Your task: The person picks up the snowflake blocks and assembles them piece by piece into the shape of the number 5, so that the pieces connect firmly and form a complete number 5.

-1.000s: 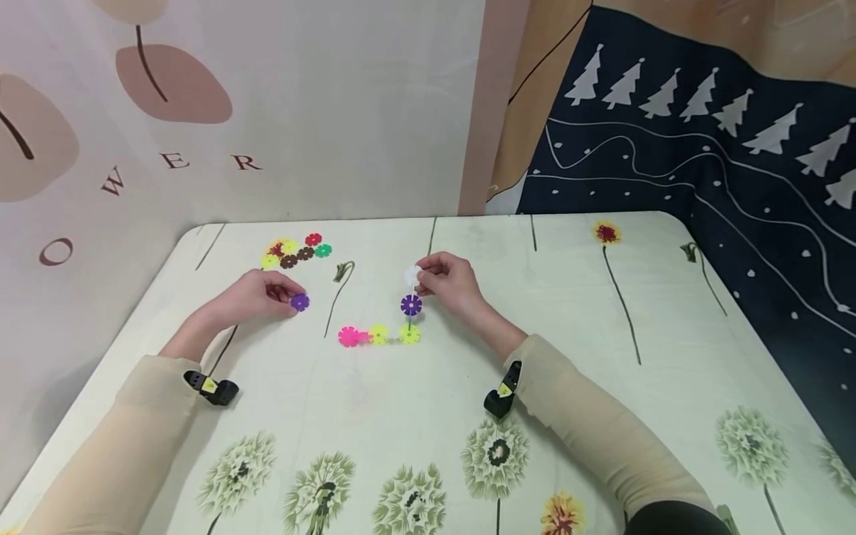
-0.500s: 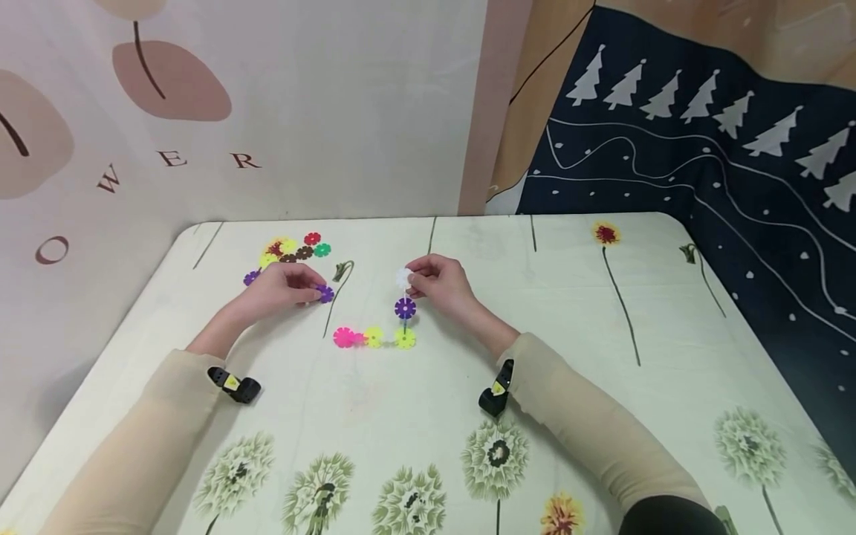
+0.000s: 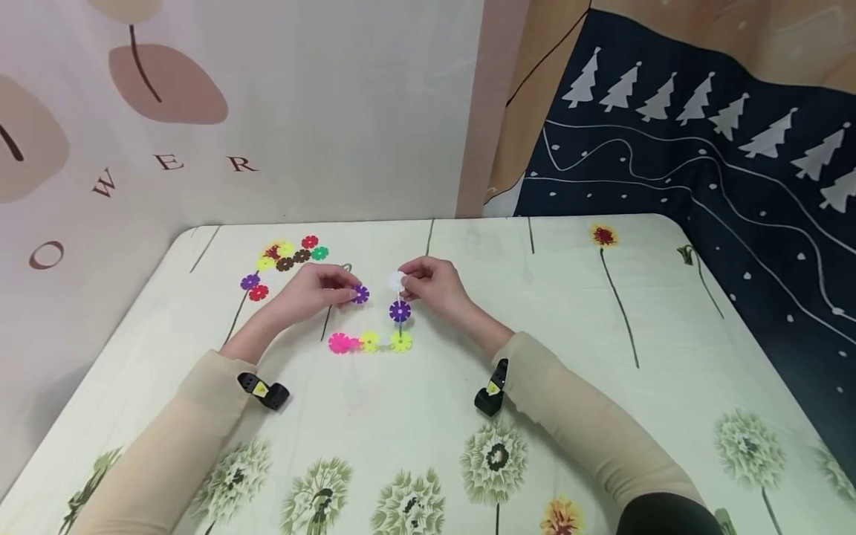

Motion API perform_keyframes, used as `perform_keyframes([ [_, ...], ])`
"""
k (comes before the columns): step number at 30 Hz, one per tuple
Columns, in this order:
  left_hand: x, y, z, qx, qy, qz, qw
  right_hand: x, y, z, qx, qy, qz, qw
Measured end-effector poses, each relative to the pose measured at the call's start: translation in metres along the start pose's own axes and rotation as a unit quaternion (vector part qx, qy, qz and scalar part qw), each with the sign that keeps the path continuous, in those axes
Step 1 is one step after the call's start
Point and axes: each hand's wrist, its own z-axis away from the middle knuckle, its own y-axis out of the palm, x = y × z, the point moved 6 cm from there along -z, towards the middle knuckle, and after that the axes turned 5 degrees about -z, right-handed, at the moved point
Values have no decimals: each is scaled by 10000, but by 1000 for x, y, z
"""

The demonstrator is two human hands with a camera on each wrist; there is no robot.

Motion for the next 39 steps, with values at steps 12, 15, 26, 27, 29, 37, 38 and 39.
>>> perform_keyframes([
  [12, -24, 10, -7, -41, 226, 344, 9991, 5, 8, -1, 161, -4, -85, 9998],
  [15, -26, 13, -9, -64, 268, 383, 9989, 5, 8, -1, 139, 5, -46, 9999],
  [26, -27, 17, -10, -273, 249, 499, 9981, 3, 6, -1, -2, 177, 22, 9998],
  [27, -26, 17, -10, -312, 253, 489, 9980, 3, 7, -1, -4, 179, 8, 9998],
  [29, -26, 17, -9, -401, 304, 437, 9978, 3, 7, -1, -11, 171, 7, 9999],
  [37, -32, 17, -7, -829, 643, 27, 9945, 3, 5, -2, -23, 219, -92, 9997],
  [38, -33, 17, -7, -879, 689, -18, 9937, 3, 5, -2, -27, 229, -125, 9997],
  [39, -34, 16, -7, -924, 737, -70, 9930, 3, 5, -2, -39, 237, -146, 9996],
])
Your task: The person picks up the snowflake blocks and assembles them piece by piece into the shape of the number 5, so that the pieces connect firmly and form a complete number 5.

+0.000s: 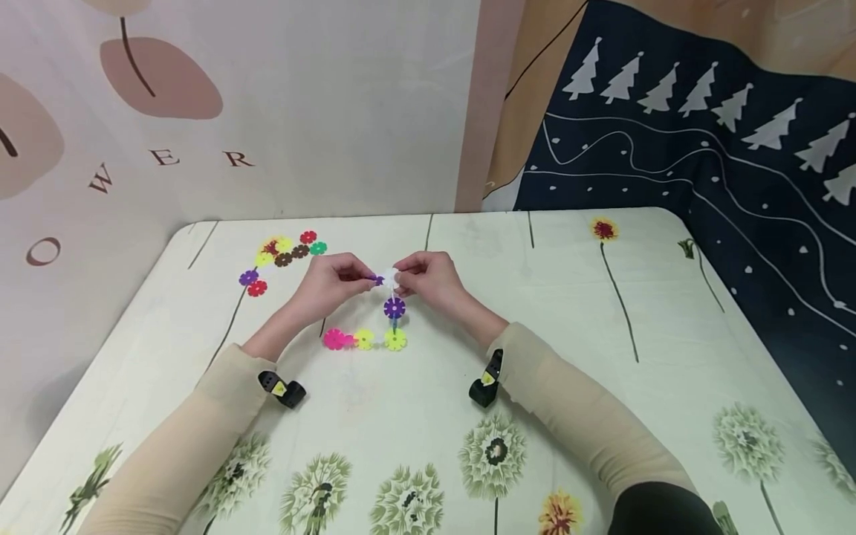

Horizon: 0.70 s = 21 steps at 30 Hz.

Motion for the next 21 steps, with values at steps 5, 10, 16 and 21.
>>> perform_keyframes([
  [5, -7, -1, 0, -93, 312, -350, 9989, 1, 1, -1, 14, 33, -66, 10000],
  [10, -13, -2, 1, -124, 598, -594, 9964, 1, 2, -1, 12, 39, -117, 9999],
  [16, -19, -2, 2, -84, 972, -731, 9925, 2, 3, 2, 39, 47, 12, 10000],
  [21, -24, 0, 4, -60, 1241, -896, 9882, 0, 3, 2, 59, 135, 73, 9999],
])
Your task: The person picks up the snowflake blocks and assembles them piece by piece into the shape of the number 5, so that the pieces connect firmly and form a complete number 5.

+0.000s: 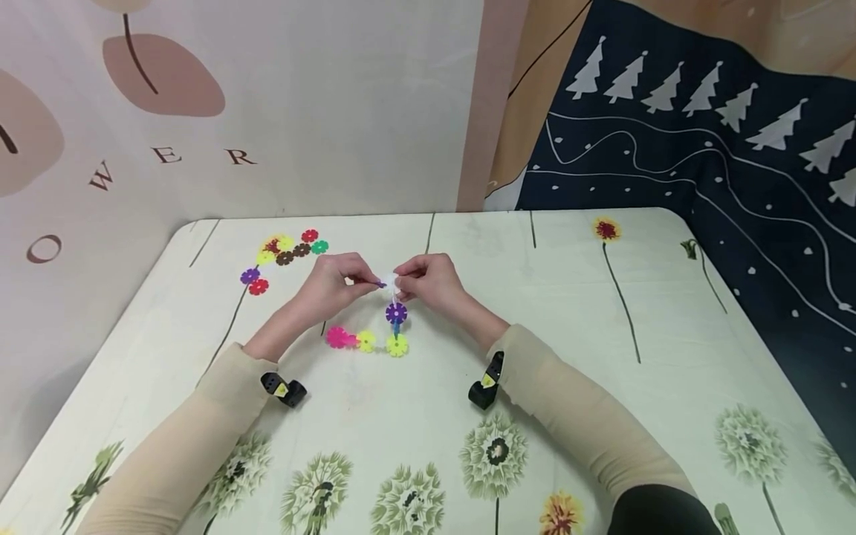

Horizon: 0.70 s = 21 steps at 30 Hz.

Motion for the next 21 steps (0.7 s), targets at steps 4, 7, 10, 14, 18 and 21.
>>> perform_keyframes([
  [4, -3, 1, -1, -15, 185, -213, 9996, 0, 1, 0, 23, 31, -101, 9999],
  [7, -5, 2, -1, -28, 284, -339, 9990, 0, 1, 0, 30, 36, -84, 10000],
  [10, -4, 3, -1, -21, 259, -317, 9992, 0, 1, 0, 51, 80, -28, 10000],
  [14, 1, 3, 0, 69, -118, -21, 9999, 1, -2, -1, 85, 119, 11, 9999],
  [18, 10, 2, 1, 100, -609, 331, 9975, 2, -6, -4, 142, 137, 82, 9998],
  [21, 14, 1, 2, 47, -737, 447, 9963, 3, -8, -6, 197, 175, 108, 9996],
])
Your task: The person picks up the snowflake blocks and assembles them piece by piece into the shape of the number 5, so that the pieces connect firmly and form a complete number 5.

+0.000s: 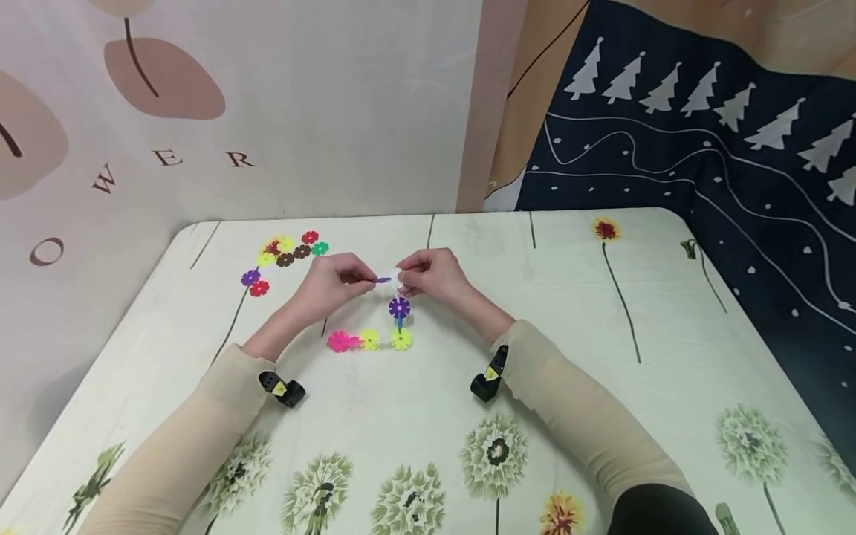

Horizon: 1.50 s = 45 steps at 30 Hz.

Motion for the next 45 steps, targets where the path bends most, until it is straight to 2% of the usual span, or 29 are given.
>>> perform_keyframes([
  [6, 3, -1, 0, -119, 62, 16, 9999, -1, -1, 0, -20, -84, 184, 9998],
  [9, 3, -2, 0, -191, 78, -33, 9998, 3, -2, 0, -126, -416, 537, 9976],
  [13, 3, -2, 0, -239, 85, 14, 9997, 12, -1, 1, -223, -959, 1058, 9895],
  [17, 2, -2, 1, -265, 33, 65, 9996, 14, 6, 3, -82, -1149, 1331, 9844],
  [26, 3, -2, 2, -296, -2, 135, 9995, 9, 17, 4, -207, -1024, 1334, 9855],
  [35, 7, -6, 6, -197, -220, 121, 9995, 4, 24, 7, -147, -1284, 1249, 9837],
  [40, 18, -22, 14, -68, -485, -32, 9988, 4, 24, 6, -253, -1234, 1313, 9833],
  [45, 45, -60, 29, -240, -1113, -379, 9928, 6, 21, 5, -290, -1183, 1367, 9831],
])
